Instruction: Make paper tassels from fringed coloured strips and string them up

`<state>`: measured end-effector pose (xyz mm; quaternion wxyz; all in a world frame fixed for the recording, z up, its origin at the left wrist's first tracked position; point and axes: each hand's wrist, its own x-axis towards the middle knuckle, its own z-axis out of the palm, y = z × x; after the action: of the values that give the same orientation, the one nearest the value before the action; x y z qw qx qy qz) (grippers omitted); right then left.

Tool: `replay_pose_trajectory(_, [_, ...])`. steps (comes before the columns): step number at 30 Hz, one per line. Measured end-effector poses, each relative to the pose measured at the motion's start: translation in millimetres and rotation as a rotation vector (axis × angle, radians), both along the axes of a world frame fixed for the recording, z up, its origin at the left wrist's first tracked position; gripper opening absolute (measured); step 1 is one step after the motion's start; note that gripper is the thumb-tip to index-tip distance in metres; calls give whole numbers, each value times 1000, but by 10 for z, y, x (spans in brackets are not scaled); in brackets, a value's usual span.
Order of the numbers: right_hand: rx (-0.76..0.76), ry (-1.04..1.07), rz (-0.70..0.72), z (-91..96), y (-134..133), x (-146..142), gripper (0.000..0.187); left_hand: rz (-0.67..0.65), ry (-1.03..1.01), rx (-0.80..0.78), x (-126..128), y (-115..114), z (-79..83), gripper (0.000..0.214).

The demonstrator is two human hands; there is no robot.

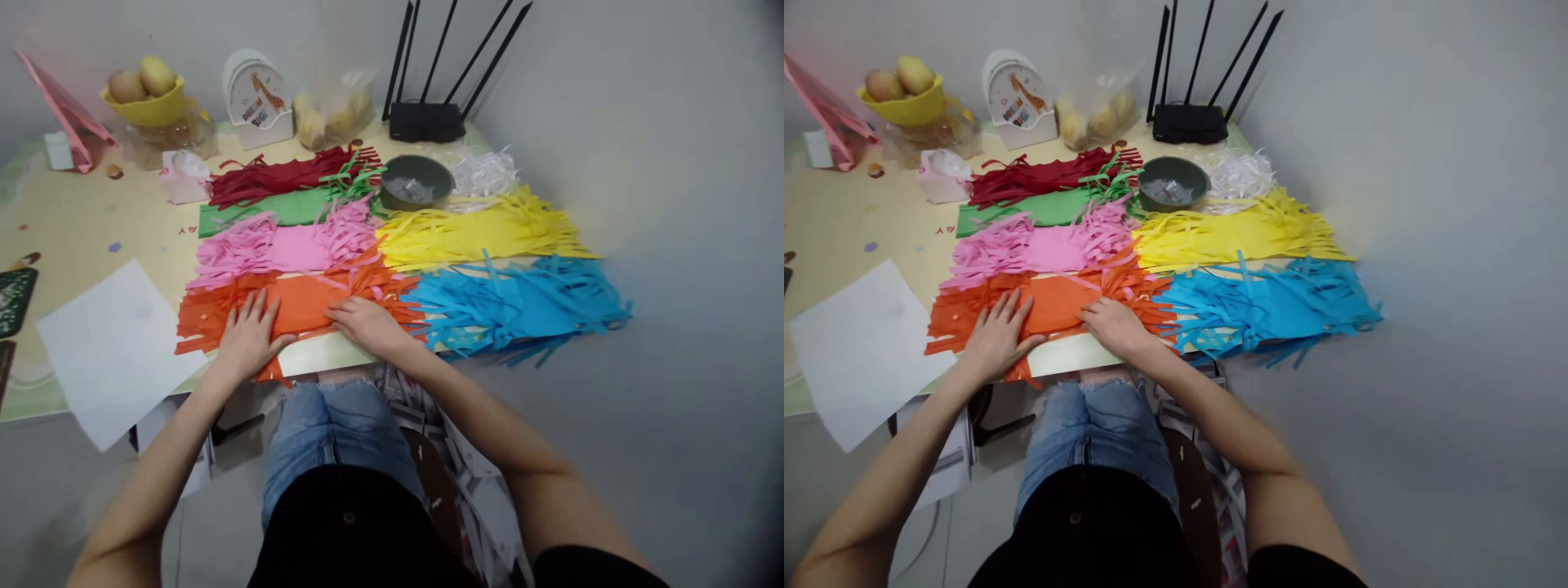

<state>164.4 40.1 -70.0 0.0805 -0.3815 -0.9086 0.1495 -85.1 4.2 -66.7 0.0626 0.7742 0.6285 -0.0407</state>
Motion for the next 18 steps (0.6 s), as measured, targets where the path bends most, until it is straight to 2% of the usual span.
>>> replay_pose_trajectory(3, [-29,11,-14,-24,13,13,30,139,87,-10,-384,-115,104,75])
replay_pose_trajectory(6, [-57,-26,-33,-2,23,3,30,272,148,-169,-711,-223,424,71])
replay_pose_trajectory(8, [-66,-59,-45,21,29,-9,31,353,216,-200,-782,-278,684,59])
replay_pose_trajectory(10, [-71,-85,-56,42,30,-25,32,371,204,2,-669,-301,875,48])
replay_pose_trajectory(11, [-73,-95,-64,51,27,-34,32,318,133,136,-547,-292,918,45])
replay_pose_trajectory(12, [-77,-104,-76,61,22,-44,32,225,18,238,-393,-266,918,43])
replay_pose_trajectory(13, [-82,-108,-91,72,16,-55,31,73,-110,241,-223,-223,877,42])
replay_pose_trajectory(14, [-87,-108,-111,84,9,-66,30,-96,-213,175,-55,-165,801,38])
replay_pose_trajectory(15, [-96,-104,-136,99,1,-78,29,-201,-264,67,95,-98,700,34])
replay_pose_trajectory(16, [-107,-97,-163,114,-6,-90,27,-243,-288,-19,213,-26,588,32])
replay_pose_trajectory(18, [-129,-81,-212,145,-16,-111,26,-180,-310,-113,331,105,375,32])
